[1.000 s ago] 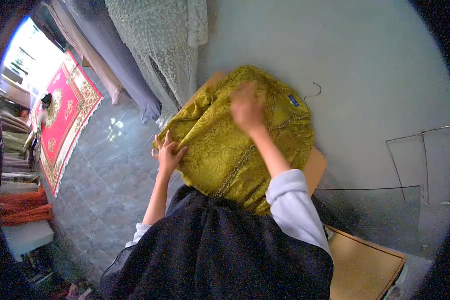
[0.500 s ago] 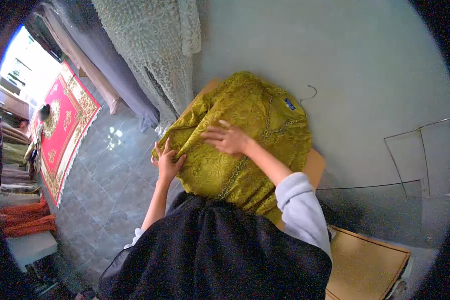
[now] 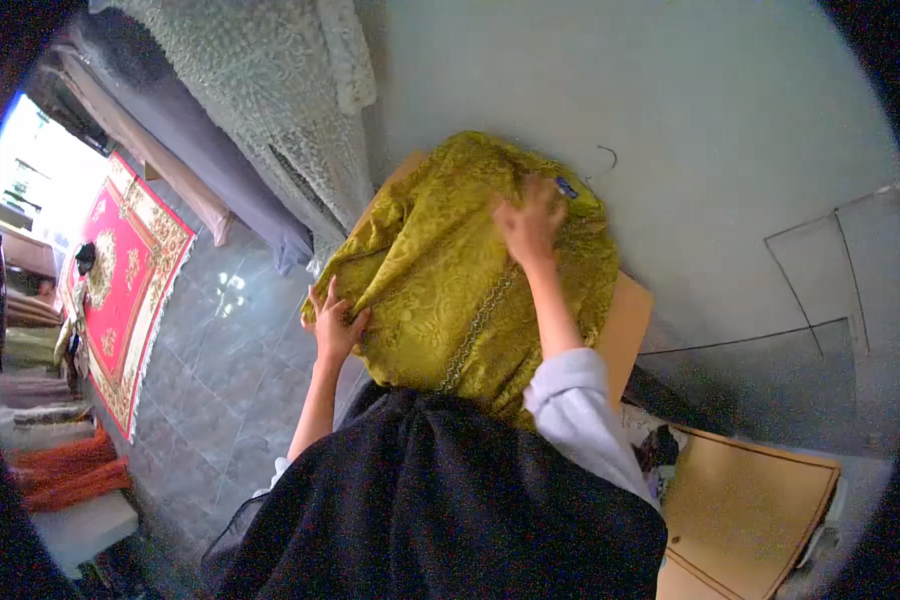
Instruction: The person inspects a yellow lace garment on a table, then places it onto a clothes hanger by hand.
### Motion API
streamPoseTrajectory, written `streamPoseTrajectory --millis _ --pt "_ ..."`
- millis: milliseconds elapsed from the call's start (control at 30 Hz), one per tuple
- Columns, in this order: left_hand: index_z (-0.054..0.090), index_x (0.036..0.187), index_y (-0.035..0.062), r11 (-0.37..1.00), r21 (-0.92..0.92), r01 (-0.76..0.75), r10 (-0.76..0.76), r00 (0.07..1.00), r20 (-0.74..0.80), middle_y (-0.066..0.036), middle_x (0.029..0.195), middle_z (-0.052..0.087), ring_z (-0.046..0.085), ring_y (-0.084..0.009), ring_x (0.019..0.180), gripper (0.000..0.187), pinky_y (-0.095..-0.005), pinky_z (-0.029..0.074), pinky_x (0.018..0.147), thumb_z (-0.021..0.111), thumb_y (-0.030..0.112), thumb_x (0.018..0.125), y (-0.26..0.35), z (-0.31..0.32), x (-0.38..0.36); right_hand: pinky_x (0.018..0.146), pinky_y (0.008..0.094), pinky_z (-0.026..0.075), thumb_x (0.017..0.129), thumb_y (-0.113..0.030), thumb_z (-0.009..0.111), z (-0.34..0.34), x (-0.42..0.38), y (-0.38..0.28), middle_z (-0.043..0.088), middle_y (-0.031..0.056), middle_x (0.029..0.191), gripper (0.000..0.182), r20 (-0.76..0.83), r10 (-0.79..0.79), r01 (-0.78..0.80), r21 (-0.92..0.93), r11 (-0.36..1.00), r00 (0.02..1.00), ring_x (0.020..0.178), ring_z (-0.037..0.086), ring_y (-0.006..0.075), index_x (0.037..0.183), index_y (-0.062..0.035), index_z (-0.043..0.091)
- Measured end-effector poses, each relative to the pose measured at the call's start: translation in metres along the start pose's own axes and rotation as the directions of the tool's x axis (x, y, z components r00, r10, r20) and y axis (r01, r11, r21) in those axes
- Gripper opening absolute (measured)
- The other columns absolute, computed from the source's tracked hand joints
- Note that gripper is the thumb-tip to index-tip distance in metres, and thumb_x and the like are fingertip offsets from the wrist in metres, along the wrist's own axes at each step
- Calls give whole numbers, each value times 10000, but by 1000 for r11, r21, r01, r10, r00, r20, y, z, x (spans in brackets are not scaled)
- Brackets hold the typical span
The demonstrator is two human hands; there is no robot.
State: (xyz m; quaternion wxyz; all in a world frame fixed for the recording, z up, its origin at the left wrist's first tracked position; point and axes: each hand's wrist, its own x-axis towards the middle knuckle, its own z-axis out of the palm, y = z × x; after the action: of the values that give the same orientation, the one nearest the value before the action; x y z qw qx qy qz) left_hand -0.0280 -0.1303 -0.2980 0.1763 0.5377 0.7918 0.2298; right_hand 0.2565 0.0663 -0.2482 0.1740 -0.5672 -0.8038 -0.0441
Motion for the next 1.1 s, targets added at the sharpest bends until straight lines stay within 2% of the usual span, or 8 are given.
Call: streamPoseTrajectory --millis 133,267,300,400,467,800,933,1100 --pt "679 827 93 999 34 10 -11 1000 19 -42 1428 321 68 -351 1364 307 -702 63 928 677 363 682 5 7 1 1037 628 59 855 -223 522 -24 -10 -26 341 229 1365 232 -198 105 -19 394 919 975 1306 208 433 1036 -137 637" --pt "683 860 86 994 92 60 -69 993 99 -64 1425 323 89 -353 1360 346 -717 50 926 673 373 667 10 6 9 1084 548 33 813 -191 537 32 -73 -40 324 36 1419 176 -215 -805 824 286 490 553 1368 111 269 766 -83 667" --pt "683 860 86 994 104 43 -54 992 113 -64 1425 323 89 -353 1360 346 -717 50 926 673 373 667 11 3 10 1069 568 25 866 -270 493 -6 -57 -32 222 7 1466 259 603 -518 442 287 850 606 1369 93 288 1024 -146 655" --pt "678 871 107 985 170 21 -35 996 83 -67 1425 323 100 -349 1359 337 -708 63 930 649 380 675 11 4 10 1028 601 89 907 -368 435 -7 -58 15 155 87 1479 393 107 196 -204 77 976 975 1365 85 326 1234 -177 538" --pt "667 869 106 980 198 24 -36 998 58 -62 1429 318 101 -354 1358 316 -705 69 930 651 348 666 14 9 9 1004 606 130 900 -365 458 5 -75 33 167 177 1460 407 -309 492 -406 304 862 814 1355 107 359 1236 -146 531" --pt "662 958 226 898 140 -417 402 907 127 -48 1435 307 116 -389 1346 265 -698 64 943 659 355 726 104 22 -9 1008 547 232 773 -366 653 -36 -312 39 285 246 1386 474 -101 837 -842 -4 540 537 1298 233 412 1182 -138 572" --pt "707 836 235 738 -20 -674 612 656 442 -51 1432 303 68 -362 1358 287 -693 58 959 669 476 685 168 43 -55 984 550 239 720 -434 684 -45 -360 16 358 249 1331 531 6 902 -890 -163 426 431 1271 273 413 1133 -112 591" --pt "684 864 133 433 -139 -891 823 327 465 -60 1439 258 32 -328 1366 422 -707 62 953 652 511 680 200 96 -110 940 469 314 697 -356 725 -48 -365 16 512 207 1176 401 111 902 -860 368 353 418 1152 430 362 915 -35 626"
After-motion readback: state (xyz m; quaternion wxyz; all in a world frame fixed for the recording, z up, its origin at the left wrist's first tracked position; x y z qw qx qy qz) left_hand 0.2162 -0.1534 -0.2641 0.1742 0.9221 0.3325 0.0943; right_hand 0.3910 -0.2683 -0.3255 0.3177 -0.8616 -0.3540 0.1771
